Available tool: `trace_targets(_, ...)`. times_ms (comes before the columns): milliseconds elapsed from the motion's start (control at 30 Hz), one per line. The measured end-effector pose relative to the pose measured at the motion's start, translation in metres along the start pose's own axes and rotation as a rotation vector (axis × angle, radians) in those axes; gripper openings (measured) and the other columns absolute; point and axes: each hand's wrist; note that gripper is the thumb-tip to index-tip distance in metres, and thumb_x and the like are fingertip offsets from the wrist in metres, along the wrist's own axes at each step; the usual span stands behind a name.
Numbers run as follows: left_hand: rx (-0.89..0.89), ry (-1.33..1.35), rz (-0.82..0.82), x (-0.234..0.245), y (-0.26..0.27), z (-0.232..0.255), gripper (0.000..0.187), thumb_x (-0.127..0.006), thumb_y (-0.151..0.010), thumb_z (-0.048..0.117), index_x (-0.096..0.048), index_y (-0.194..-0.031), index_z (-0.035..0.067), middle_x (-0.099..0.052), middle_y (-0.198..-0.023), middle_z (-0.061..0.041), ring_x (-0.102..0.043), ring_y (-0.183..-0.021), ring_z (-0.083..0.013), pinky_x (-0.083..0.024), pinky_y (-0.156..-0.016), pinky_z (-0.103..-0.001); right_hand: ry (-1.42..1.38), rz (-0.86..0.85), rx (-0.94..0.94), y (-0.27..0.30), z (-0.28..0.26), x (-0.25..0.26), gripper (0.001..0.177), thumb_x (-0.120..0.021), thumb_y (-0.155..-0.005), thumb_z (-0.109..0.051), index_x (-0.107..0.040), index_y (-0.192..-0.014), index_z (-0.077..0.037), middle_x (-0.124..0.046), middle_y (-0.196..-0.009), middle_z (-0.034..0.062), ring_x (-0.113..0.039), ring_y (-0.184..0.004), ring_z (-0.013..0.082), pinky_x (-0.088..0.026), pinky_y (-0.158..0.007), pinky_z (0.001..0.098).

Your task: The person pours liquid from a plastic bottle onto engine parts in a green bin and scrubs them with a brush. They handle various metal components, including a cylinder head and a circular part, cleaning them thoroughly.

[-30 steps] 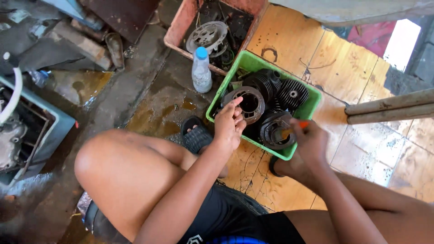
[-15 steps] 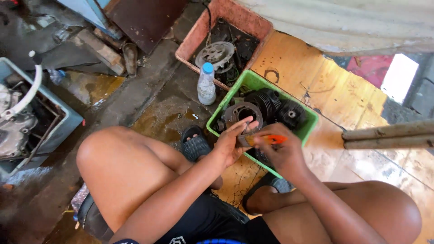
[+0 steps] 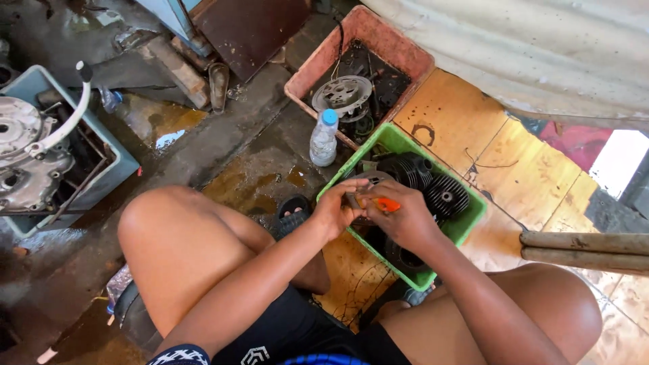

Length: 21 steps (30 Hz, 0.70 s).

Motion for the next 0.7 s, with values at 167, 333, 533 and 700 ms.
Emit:
trace_targets(167, -0.077, -0.020, -0.043, 0.000, 0.007, 0.018, 0.045, -0.048, -0.096, 0.001, -0.061, -0.139, -0.002, -0.070, -0.119, -0.022, -0.066, -0.078, -0.0142, -0.059, -0.066, -0.022, 0.020, -0.040, 0.041, -0.008, 0.007, -0.013, 0.013, -0.074, -0.089, -0.004, -0.078, -0.102, -0.005, -0.075, -0.095, 0.0166, -0.073, -0.091, 0.0344, -0.058, -0.080, 0.0434)
trace_targets(333, -0.069, -0.004, -0.101, -0.015, 0.013, 0.023, 0.044, -0.044, -0.101, -0.001, -0.058, -0.142, -0.003, -0.062, -0.132, -0.031, -0.067, -0.117, -0.0336, -0.063, -0.078, -0.033, 0.004, -0.035, 0.035, -0.008, -0.002, -0.003, 0.013, -0.069, -0.092, -0.001, -0.076, -0.103, -0.002, -0.075, -0.097, 0.0188, -0.072, -0.094, 0.0389, -0.058, -0.082, 0.0478)
trace_targets(533, -0.135, -0.087, -0.031, 0.001, -0.008, 0.016, 0.037, -0.039, -0.106, 0.002, -0.063, -0.133, -0.005, -0.065, -0.122, -0.032, -0.073, -0.105, -0.0358, -0.066, -0.091, -0.047, 0.267, 0.058, 0.053, 0.004, 0.025, 0.001, 0.012, -0.072, -0.094, -0.009, -0.078, -0.104, -0.008, -0.075, -0.099, 0.0157, -0.072, -0.093, 0.0365, -0.059, -0.083, 0.0460)
trace_targets(700, -0.376, -0.836, 0.141, 0.017, -0.020, 0.031, 0.026, -0.050, -0.107, 0.014, -0.068, -0.122, 0.001, -0.069, -0.085, -0.016, -0.068, -0.045, -0.0209, -0.062, -0.048, -0.031, 0.234, 0.090, -0.024, 0.007, 0.031, 0.015, 0.011, -0.071, -0.096, -0.011, -0.078, -0.104, -0.006, -0.074, -0.094, 0.0152, -0.073, -0.089, 0.0359, -0.059, -0.078, 0.0487)
Point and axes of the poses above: each hand's wrist, its own y-axis away from the middle knuckle, its own x-axis out of the back of the hand, z = x × y
